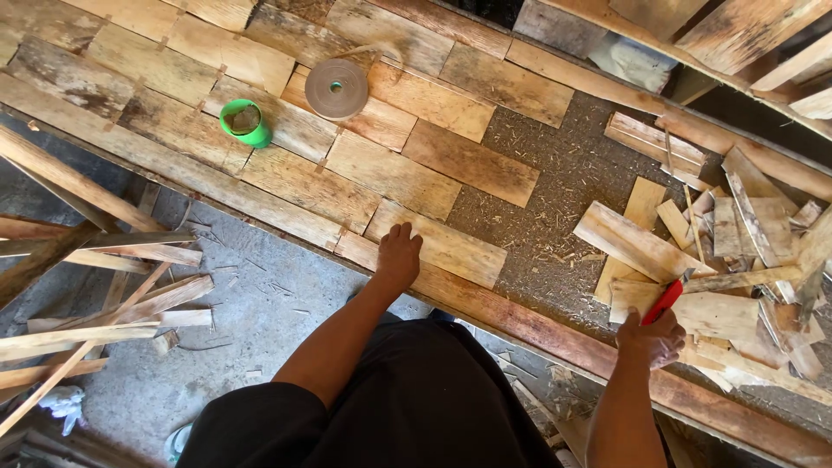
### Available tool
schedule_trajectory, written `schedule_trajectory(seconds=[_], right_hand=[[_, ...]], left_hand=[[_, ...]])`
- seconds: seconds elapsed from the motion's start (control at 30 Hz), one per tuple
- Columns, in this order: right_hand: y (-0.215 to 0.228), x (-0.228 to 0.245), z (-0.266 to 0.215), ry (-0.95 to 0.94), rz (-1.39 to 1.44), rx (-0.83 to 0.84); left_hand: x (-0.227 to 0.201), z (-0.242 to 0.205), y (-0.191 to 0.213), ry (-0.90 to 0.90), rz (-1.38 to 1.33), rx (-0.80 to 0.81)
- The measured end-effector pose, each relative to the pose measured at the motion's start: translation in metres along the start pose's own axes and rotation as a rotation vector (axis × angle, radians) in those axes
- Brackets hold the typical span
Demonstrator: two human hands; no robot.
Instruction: Laying and trimming wooden tiles on a work surface in a workshop.
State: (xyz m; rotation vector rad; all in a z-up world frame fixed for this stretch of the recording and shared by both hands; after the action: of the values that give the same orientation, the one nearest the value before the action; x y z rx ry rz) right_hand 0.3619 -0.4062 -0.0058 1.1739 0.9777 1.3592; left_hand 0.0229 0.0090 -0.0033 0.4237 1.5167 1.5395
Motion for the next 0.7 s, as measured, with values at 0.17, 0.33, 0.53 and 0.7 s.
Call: schedule_trajectory(seconds=[0.17, 0.33, 0.53, 0.7], right_hand=[[-0.011, -0.011, 0.020, -0.054, 0.061, 0.012], [-0.024, -0.020, 0.039, -0.039, 0.039, -0.024], [-0.036, -0.032, 0.055, -0.439, 0.497, 0.212], [-0.060, -0.053, 0.062, -0.693, 0.859, 0.230]], left_hand=[[0.002, -0.001, 0.000, 0.000, -0.019, -0.053], [0.004, -0.001, 0.007, 0.025, -0.040, -0.026], [0.019, -0.004, 0.002, 0.068, -0.155, -0.067], [0.035, 0.018, 0.017, 0.093, -0.248, -0.115]])
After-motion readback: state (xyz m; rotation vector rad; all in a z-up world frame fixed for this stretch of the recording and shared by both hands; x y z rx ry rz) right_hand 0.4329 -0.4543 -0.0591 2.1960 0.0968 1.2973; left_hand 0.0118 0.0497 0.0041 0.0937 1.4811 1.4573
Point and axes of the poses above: each hand's wrist, its own z-axis towards the middle knuckle, its own y-axis out of the back of the hand, x = y × z, the point moved 2 cm from there along z, towards the middle knuckle, and after that the axes turned 10 degrees about -x, right-handed, at the moved point
